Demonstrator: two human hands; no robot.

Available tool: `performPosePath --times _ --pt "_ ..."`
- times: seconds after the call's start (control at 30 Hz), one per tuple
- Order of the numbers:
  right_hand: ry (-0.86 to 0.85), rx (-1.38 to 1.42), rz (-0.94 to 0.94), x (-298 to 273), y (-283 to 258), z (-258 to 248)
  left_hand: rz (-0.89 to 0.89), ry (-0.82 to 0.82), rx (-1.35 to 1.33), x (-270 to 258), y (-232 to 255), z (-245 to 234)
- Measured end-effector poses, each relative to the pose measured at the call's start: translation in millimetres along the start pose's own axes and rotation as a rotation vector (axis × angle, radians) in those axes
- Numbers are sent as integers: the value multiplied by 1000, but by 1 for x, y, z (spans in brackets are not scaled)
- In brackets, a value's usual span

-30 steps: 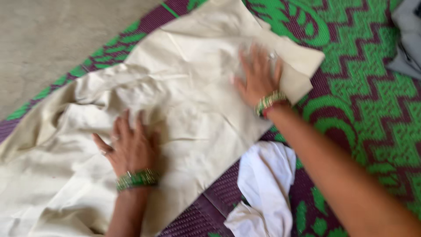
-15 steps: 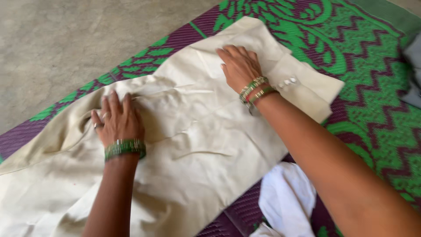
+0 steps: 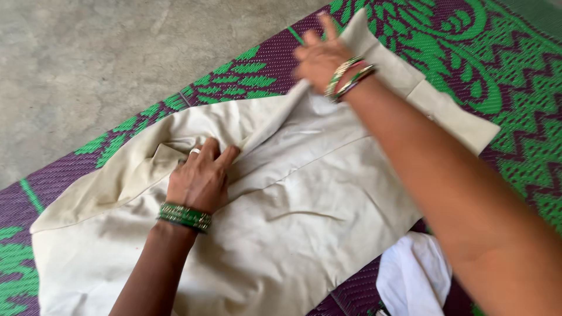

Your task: The person wipes a cream-colored jacket with a white cloth, folding it and placing it into a black garment bag. Then the person wipes a gray jacket with the same cloth, folding it and placing it into the bag as well.

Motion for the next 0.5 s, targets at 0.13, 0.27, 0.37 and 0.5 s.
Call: performPosePath --times 0.13,0.27,0.37,0.5 --pt "80 -138 -97 -58 45 -6 -83 -60 98 -6 -12 1" --pt "279 -225 -51 -131 66 4 45 55 273 -30 -13 -5" --pt "222 -173 3 -178 60 39 326 221 308 -65 18 -1" --pt "60 -164 187 -224 46 89 406 -4 296 -90 61 35"
Point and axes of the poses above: each hand's wrist, its own x-axis towards the middle knuckle, its own z-axis out of the palm, y = z × x, the point moved 7 cm from there along x, towards the middle knuckle, and after that the axes turned 14 degrees about -y, right-handed, at the moved point
